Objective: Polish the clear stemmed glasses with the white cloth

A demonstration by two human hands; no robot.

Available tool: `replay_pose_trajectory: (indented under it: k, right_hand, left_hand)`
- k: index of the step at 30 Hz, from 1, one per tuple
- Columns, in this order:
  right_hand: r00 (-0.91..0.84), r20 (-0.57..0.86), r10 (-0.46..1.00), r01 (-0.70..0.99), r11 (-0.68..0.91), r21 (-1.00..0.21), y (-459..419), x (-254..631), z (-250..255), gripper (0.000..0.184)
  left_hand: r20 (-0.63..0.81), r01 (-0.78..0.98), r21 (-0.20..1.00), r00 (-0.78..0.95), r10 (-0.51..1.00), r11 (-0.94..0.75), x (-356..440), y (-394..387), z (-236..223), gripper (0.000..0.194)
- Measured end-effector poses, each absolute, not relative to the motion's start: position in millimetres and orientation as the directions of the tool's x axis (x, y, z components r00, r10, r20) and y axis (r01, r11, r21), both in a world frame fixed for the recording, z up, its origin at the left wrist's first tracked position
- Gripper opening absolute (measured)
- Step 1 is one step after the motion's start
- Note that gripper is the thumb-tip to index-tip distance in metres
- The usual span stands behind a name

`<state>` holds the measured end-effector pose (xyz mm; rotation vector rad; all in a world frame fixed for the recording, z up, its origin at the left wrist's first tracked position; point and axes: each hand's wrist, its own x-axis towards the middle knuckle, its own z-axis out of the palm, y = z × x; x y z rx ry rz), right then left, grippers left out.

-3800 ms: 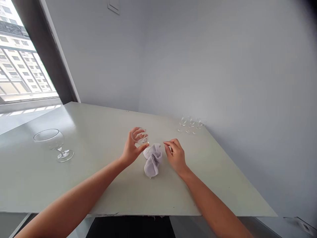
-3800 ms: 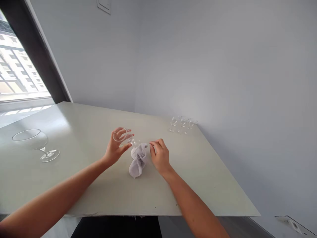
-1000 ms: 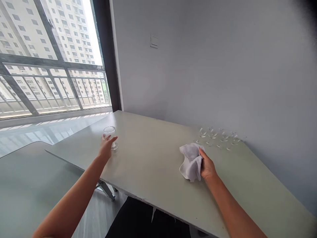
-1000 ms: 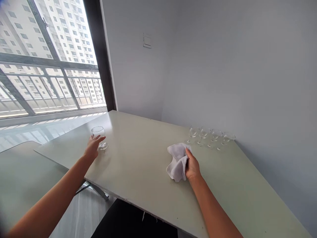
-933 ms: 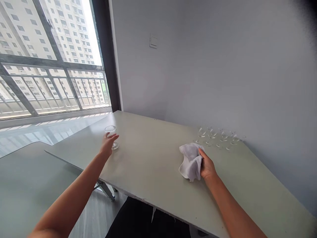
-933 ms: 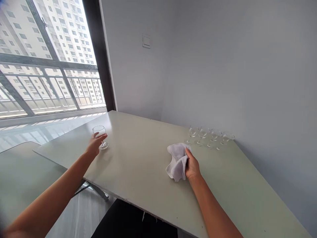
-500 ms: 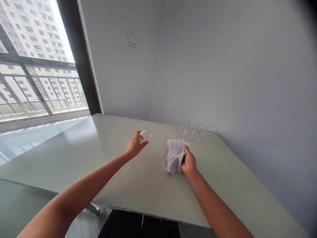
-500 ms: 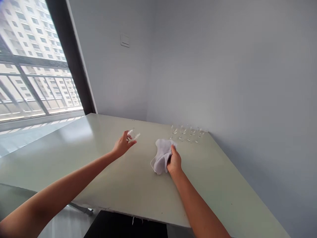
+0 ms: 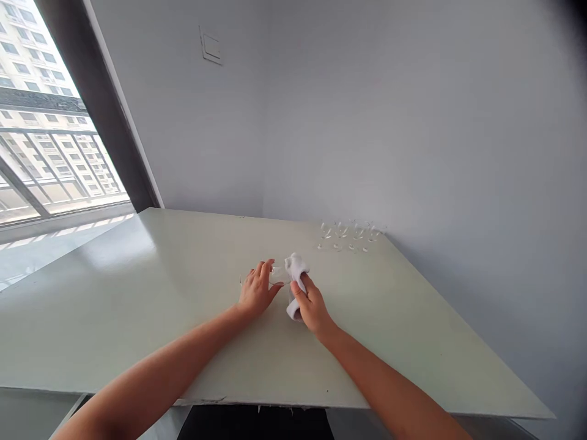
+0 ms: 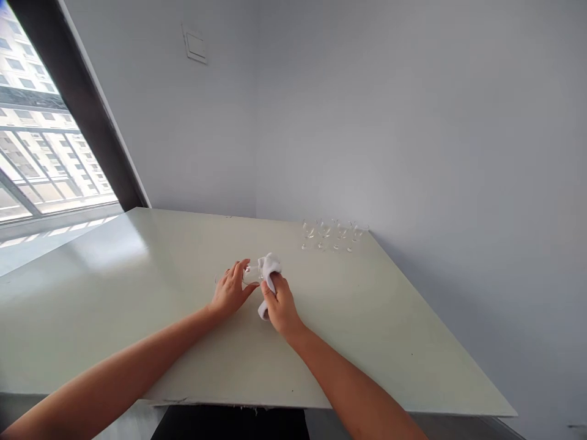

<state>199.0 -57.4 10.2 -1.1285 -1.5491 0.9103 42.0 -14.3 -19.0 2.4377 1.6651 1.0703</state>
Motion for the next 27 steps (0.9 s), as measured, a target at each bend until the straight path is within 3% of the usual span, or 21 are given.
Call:
replay_pose_trajectory:
  k: [4,7,10,12,14,17,19,22,27]
  right_hand:
    - [-0.232,0.207,0.951,0.328,0.276,-0.903,-65.2,196.6,14.2,0.038]
    - [-0.326,0.097,0.94,0.245,0.183,-0.952,-65.3,201.1,17.1,0.041]
    - [-0.451,-0.032,0.892,0.094,0.012,-0.995,-61.6,207.4,20.8,0.033]
    - [-0.56,-0.086,0.824,-0.044,-0.134,-0.99,-58.4,211.3,24.2,0.032]
    - [-0.62,-0.051,0.783,-0.225,-0.24,-0.944,-55.4,213.8,27.7,0.033]
    - [-0.546,0.035,0.837,-0.485,-0.282,-0.828,-52.6,213.8,29.7,0.031]
    - [-0.467,0.047,0.883,-0.561,-0.255,-0.788,-52.8,211.1,27.7,0.025]
    - [-0.462,0.027,0.886,-0.499,-0.234,-0.834,-56.8,204.5,21.4,0.022]
    - [-0.468,-0.001,0.884,-0.284,-0.151,-0.947,-61.6,197.9,10.5,0.033]
  left_hand:
    - [0.591,0.856,0.239,0.247,0.768,-0.459,38.2,-17.5,-15.9,0.042]
    - [0.626,0.857,0.122,0.325,0.708,-0.501,36.2,-19.3,-15.8,0.038]
    - [0.636,0.822,0.052,0.411,0.654,-0.567,36.8,-21.0,-17.2,0.039]
    - [0.619,0.802,0.06,0.437,0.652,-0.594,38.7,-22.6,-17.3,0.043]
    - [0.589,0.809,0.125,0.406,0.699,-0.574,41.4,-24.7,-15.6,0.045]
    - [0.521,0.835,0.231,0.328,0.788,-0.5,45.2,-27.3,-10.9,0.047]
    - [0.509,0.847,0.24,0.306,0.805,-0.473,46.5,-27.7,-8.6,0.047]
    - [0.571,0.847,0.132,0.36,0.738,-0.515,46.1,-26.8,-8.7,0.04]
    - [0.636,0.814,-0.1,0.494,0.592,-0.572,43.1,-28.6,-11.0,0.034]
